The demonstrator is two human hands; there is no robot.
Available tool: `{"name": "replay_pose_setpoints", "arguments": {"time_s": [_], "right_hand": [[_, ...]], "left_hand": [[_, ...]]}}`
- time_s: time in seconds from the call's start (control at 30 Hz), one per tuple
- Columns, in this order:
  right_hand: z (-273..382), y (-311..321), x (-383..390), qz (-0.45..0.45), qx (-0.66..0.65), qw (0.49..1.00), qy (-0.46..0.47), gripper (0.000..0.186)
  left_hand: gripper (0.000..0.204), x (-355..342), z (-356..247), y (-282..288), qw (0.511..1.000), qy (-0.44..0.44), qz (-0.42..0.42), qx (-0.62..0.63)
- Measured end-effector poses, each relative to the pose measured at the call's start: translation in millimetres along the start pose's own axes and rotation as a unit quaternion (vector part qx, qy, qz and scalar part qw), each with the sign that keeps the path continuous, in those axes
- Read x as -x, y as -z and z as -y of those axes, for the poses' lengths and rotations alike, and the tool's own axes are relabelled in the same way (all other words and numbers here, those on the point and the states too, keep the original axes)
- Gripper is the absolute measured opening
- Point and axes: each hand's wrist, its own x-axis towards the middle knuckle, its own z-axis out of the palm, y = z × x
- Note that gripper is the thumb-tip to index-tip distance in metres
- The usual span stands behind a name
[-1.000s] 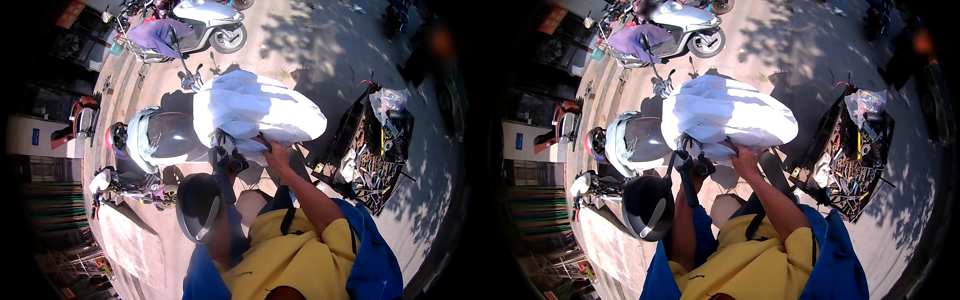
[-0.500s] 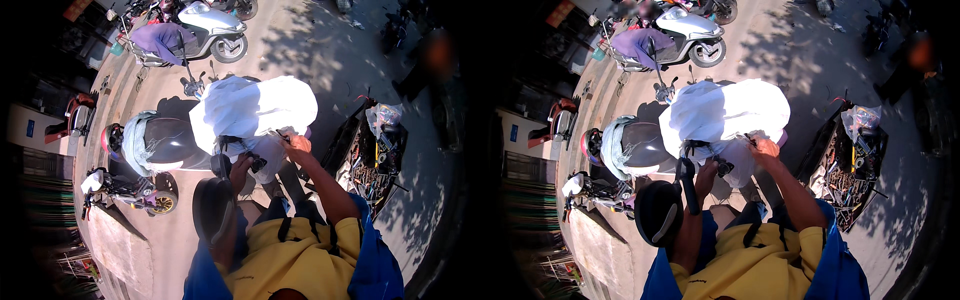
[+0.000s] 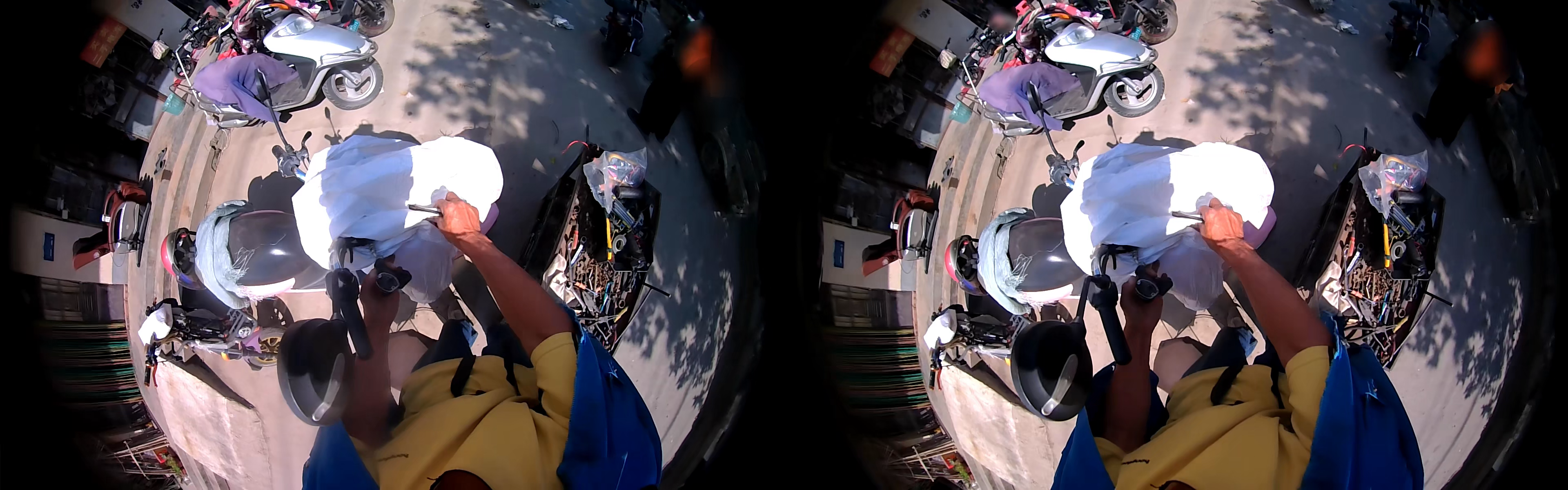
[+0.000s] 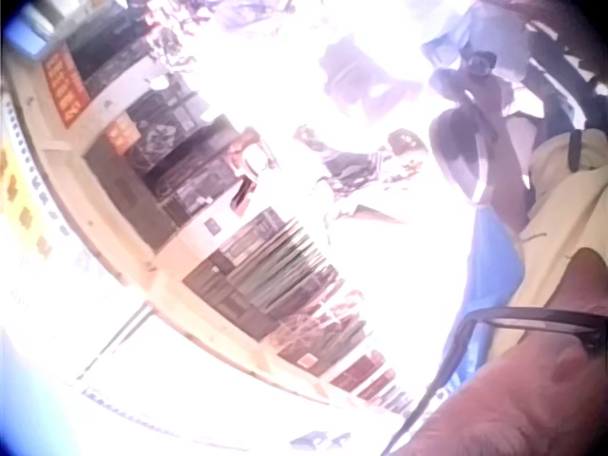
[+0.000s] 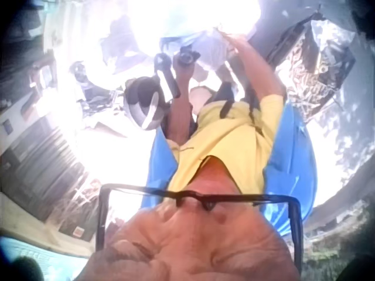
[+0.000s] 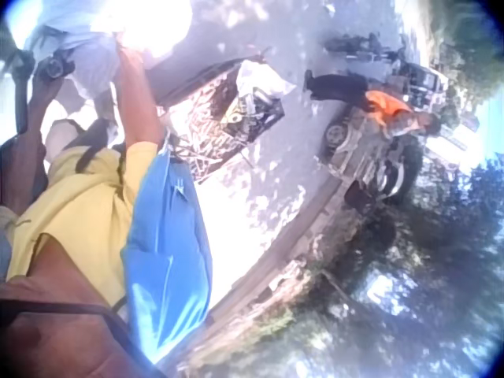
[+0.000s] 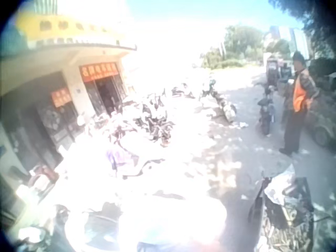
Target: The person uses a screwdriver to remove a screw from the handlebar assembly of a scooter. They then manipulate a small black component and a cable near the handlebar, appearing to adjust or replace a part of the control mechanism.
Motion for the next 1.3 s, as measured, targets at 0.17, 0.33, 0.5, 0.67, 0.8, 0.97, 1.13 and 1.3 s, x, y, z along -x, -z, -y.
{"name": "replay_pose_setpoints", "arguments": {"time_s": [0.17, 0.33, 0.5, 0.67, 0.8, 0.97, 1.13, 1.3], "right_hand": [[-3.6, 66.4, 0.9, -0.069, -0.066, 0.995, -0.012, 0.018], [8.0, 113.3, 44.3, 0.101, -0.221, 0.968, 0.068, 0.019], [26.7, 32.4, 89.3, 0.298, -0.334, 0.893, -0.042, 0.05], [45.4, -25.1, 80.6, 0.269, -0.373, 0.875, -0.151, 0.054], [48.5, -38.7, 64.9, 0.24, -0.361, 0.891, -0.131, 0.054], [57.4, -54.1, 58.8, 0.234, -0.325, 0.906, -0.134, 0.053], [106.3, -29.1, 50.1, 0.283, -0.179, 0.93, -0.151, 0.053], [104.4, -89.6, 40.7, 0.202, -0.164, 0.959, -0.116, 0.051]], "left_hand": [[0.041, 1.4, -3.8, -8.0, 0.983, 0.046, -0.025, 0.176], [0.042, 4.6, -1.8, -16.3, 0.985, 0.018, -0.037, 0.165], [0.021, 3.2, -3.6, -0.5, 0.88, -0.174, -0.032, -0.441], [0.025, -1.9, -12.1, 26.0, 0.815, -0.206, -0.051, -0.538], [0.021, 0.7, 8.4, 66.4, 0.917, -0.103, -0.002, -0.385], [0.019, 11.0, -31.6, 13.8, 0.999, 0.017, -0.001, 0.038], [0.029, 26.3, -12.7, 49.4, 0.998, 0.042, -0.041, 0.009], [0.025, 32.6, -40.2, -2.2, 0.993, 0.072, -0.086, 0.039]]}}
